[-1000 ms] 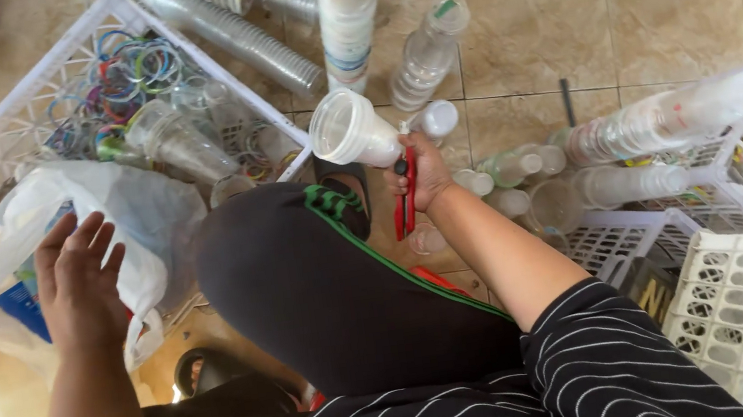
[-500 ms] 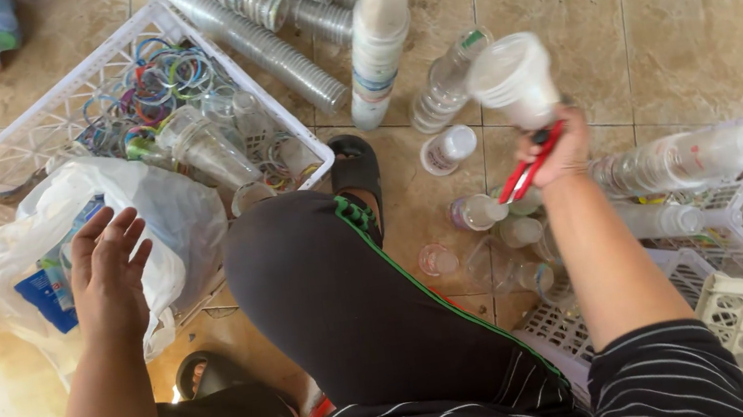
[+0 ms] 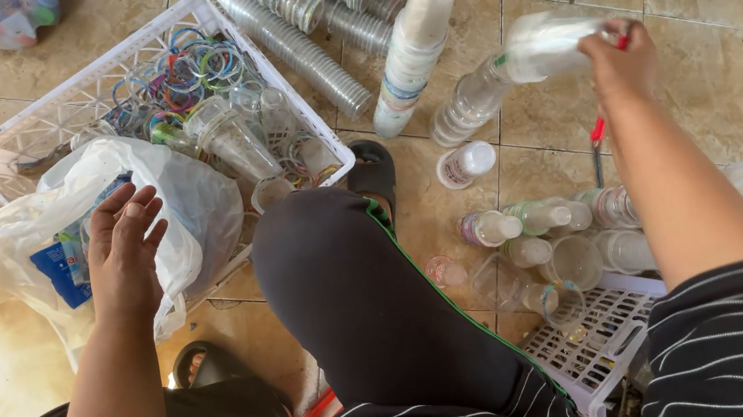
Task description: The person sits on the floor and uses a red utility knife to cut the tops off clear plastic bottles. They remove the bottles from a white plastic bag, cut them, and place the cut pieces into a white basket or onto the floor.
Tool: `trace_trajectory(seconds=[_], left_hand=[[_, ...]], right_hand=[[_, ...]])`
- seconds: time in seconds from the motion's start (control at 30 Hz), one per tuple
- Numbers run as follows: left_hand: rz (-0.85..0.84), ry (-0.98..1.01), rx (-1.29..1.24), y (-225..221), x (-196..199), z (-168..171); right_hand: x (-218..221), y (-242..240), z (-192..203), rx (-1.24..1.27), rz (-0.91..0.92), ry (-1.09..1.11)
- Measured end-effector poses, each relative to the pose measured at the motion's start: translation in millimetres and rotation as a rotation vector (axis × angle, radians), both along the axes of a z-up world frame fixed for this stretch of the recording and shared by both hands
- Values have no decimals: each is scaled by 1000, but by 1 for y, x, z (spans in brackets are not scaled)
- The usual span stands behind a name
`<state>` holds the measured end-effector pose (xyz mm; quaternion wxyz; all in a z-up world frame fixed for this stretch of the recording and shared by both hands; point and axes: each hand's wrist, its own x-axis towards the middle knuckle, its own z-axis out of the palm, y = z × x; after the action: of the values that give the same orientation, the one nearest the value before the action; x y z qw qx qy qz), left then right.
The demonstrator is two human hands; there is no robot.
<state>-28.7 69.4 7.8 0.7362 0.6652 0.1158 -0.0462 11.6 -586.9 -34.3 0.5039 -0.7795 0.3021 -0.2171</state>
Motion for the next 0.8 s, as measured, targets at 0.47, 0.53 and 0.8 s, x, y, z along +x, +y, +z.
trace_trajectory(seconds=[0.47,0.53,0.8], left_hand=[[-26,-30,37,2,3,-1],[-27,-35,29,2,3,-1],[-36,-151,140,-2,0,-12]], right_hand=[[58,26,-11,-633,282,234],[57,25,-4,-666,291,218],[60,1,-45,-595,206,352]])
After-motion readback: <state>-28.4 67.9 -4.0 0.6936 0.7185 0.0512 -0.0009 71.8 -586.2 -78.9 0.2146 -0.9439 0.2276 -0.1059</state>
